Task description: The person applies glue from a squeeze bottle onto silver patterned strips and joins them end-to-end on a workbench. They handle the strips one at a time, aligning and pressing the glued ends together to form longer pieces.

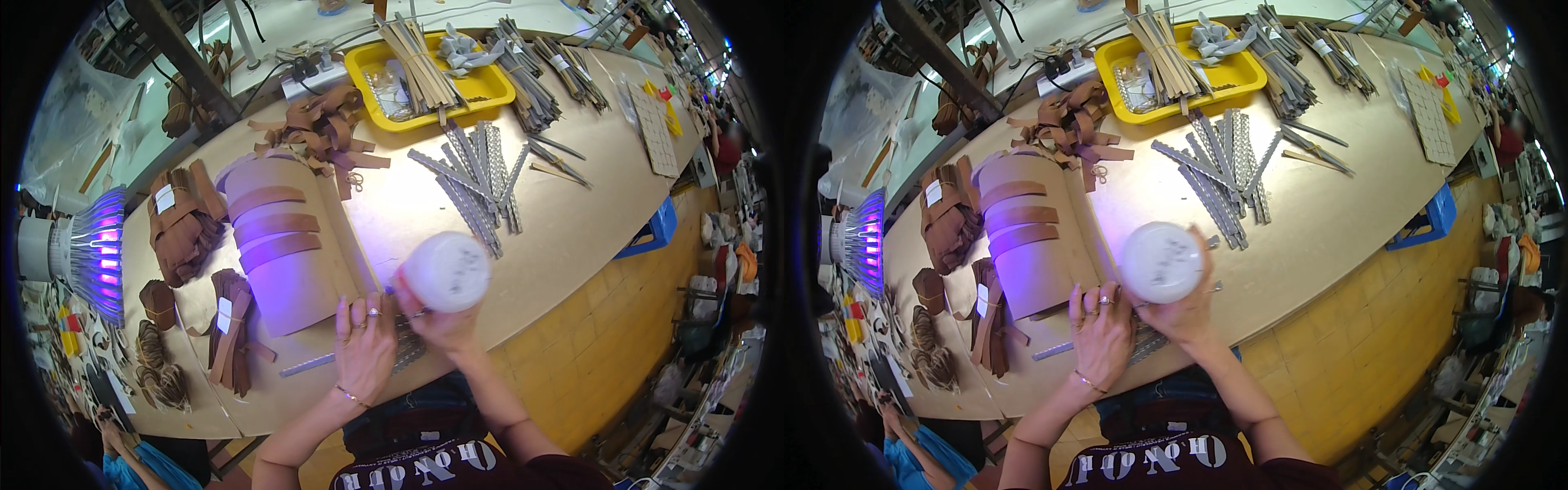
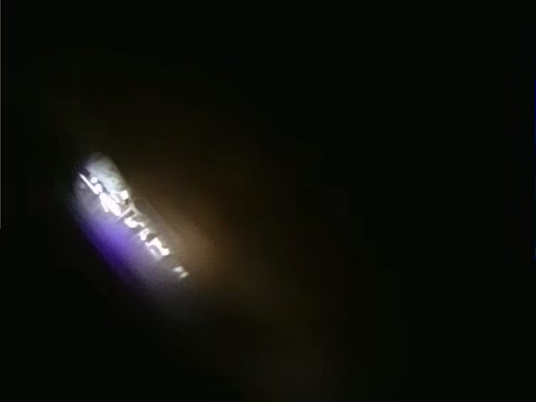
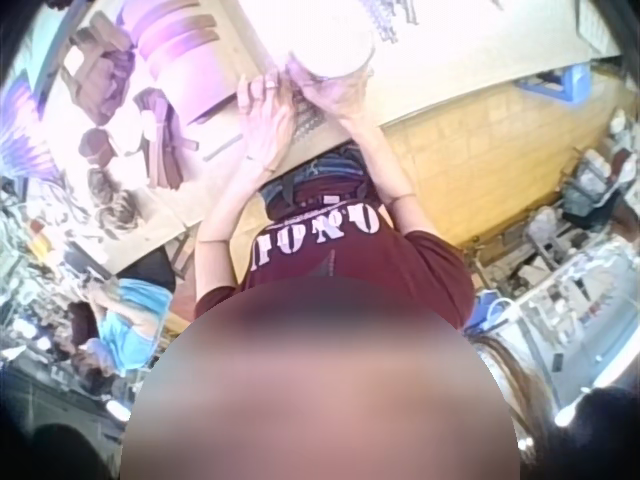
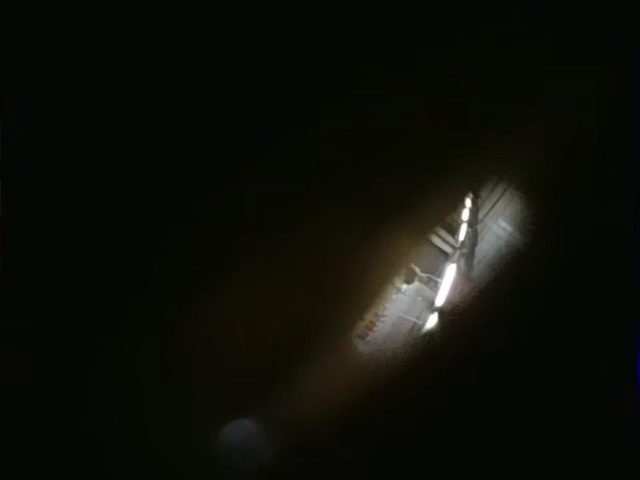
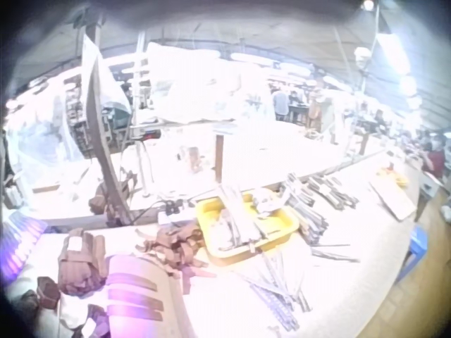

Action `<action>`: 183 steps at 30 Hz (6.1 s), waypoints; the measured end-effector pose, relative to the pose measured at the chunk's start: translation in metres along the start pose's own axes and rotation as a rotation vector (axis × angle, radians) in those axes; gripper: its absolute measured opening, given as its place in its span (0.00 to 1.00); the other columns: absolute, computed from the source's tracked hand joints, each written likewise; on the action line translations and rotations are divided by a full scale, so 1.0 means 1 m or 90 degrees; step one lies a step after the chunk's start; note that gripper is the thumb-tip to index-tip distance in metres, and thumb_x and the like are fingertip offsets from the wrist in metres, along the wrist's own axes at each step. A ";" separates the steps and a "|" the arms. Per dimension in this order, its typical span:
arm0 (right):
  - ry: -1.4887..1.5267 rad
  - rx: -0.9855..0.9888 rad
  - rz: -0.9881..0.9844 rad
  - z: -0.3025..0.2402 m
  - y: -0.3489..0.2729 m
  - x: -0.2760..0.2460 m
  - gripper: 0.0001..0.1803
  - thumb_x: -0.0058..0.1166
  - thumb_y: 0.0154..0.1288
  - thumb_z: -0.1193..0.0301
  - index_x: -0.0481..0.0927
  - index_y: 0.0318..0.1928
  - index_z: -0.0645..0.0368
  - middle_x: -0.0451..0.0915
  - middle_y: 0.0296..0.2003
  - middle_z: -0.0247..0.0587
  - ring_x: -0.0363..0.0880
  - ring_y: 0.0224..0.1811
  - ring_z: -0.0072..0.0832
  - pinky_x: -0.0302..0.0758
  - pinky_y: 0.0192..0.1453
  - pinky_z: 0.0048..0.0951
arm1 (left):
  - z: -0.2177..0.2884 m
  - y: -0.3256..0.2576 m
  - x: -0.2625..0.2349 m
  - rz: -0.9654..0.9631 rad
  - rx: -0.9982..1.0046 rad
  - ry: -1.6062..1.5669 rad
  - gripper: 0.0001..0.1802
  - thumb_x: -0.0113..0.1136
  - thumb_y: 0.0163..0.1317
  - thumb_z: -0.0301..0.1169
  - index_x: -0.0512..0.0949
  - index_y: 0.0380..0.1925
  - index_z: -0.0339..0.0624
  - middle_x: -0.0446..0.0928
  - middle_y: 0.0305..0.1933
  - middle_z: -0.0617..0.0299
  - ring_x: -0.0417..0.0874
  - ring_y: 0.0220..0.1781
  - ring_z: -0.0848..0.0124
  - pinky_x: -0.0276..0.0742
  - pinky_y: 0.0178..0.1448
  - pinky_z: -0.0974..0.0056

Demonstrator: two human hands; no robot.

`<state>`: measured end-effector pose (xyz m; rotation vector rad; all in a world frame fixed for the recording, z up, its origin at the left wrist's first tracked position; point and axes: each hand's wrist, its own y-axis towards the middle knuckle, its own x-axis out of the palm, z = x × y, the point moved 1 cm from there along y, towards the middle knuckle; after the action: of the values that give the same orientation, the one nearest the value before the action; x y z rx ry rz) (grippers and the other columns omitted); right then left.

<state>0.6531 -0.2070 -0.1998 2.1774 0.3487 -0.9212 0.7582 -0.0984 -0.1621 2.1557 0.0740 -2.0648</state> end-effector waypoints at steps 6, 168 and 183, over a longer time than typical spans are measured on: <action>0.152 0.284 0.093 0.043 0.016 -0.039 0.38 0.73 0.55 0.63 0.69 0.61 0.67 0.70 0.58 0.58 0.76 0.56 0.42 0.74 0.60 0.41 | 0.002 0.002 -0.002 -0.001 -0.012 -0.001 0.25 0.57 0.55 0.30 0.77 0.55 0.38 0.73 0.50 0.60 0.72 0.58 0.65 0.43 0.79 0.49; 0.216 0.388 0.454 0.086 0.027 -0.073 0.30 0.70 0.58 0.67 0.70 0.56 0.66 0.81 0.43 0.44 0.82 0.43 0.32 0.79 0.50 0.35 | 0.005 0.023 -0.013 -0.040 -0.013 -0.309 0.29 0.65 0.61 0.39 0.75 0.57 0.31 0.69 0.61 0.42 0.67 0.66 0.48 0.60 0.69 0.47; 0.974 0.611 0.573 0.165 -0.003 -0.097 0.28 0.53 0.67 0.53 0.71 0.61 0.55 0.81 0.36 0.47 0.81 0.34 0.33 0.79 0.33 0.32 | 0.036 0.091 -0.003 -0.112 0.109 -0.419 0.14 0.67 0.59 0.32 0.81 0.44 0.39 0.76 0.44 0.55 0.77 0.48 0.56 0.73 0.53 0.55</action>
<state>0.4993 -0.3206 -0.2112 2.9515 -0.5235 1.4643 0.7358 -0.1934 -0.1538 1.4765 0.0078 -2.8606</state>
